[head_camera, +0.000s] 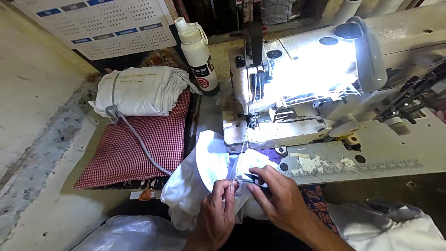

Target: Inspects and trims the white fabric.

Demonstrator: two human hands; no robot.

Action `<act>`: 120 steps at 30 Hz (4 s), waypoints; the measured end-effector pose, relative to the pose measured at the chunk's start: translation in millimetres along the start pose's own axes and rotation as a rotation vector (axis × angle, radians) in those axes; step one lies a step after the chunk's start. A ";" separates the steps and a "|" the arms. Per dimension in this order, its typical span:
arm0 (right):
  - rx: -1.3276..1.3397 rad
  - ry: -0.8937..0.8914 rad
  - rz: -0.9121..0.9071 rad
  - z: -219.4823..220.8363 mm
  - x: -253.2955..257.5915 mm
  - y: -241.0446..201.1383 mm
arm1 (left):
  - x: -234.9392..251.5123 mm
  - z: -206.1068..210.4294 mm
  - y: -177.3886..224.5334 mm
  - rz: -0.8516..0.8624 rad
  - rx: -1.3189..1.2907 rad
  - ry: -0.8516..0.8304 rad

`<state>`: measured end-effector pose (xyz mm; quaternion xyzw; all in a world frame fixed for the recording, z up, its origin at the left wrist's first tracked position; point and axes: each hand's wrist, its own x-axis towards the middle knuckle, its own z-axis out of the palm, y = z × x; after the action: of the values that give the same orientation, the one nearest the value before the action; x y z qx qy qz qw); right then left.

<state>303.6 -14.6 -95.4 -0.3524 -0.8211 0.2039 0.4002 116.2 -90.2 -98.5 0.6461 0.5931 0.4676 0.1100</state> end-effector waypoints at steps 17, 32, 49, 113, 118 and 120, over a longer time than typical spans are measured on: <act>-0.245 0.044 -0.160 3.5 3.5 -1.0 | -13.2 3.2 -2.5 0.348 0.201 0.012; -0.078 -0.239 0.296 -29.9 63.9 22.3 | -64.7 -13.4 -7.5 0.321 0.238 -0.578; 0.228 -0.345 0.346 -23.9 73.0 34.4 | -73.1 -24.2 -26.5 0.031 0.331 -0.594; -0.047 -0.220 -0.246 101.6 -12.2 -17.7 | -62.3 -153.8 -135.8 -0.963 -0.234 0.453; 0.100 -0.197 -0.210 98.3 15.6 -35.9 | -32.8 -149.4 -114.4 -0.681 -0.331 0.528; 0.147 -0.149 -0.203 94.2 30.1 -45.4 | -14.9 -145.2 -89.6 -0.596 -0.462 0.458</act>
<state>196.3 -27.6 -108.2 -0.2211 -0.8628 0.2473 0.3816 -47.9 -138.7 -89.8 0.2850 0.6427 0.6667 0.2475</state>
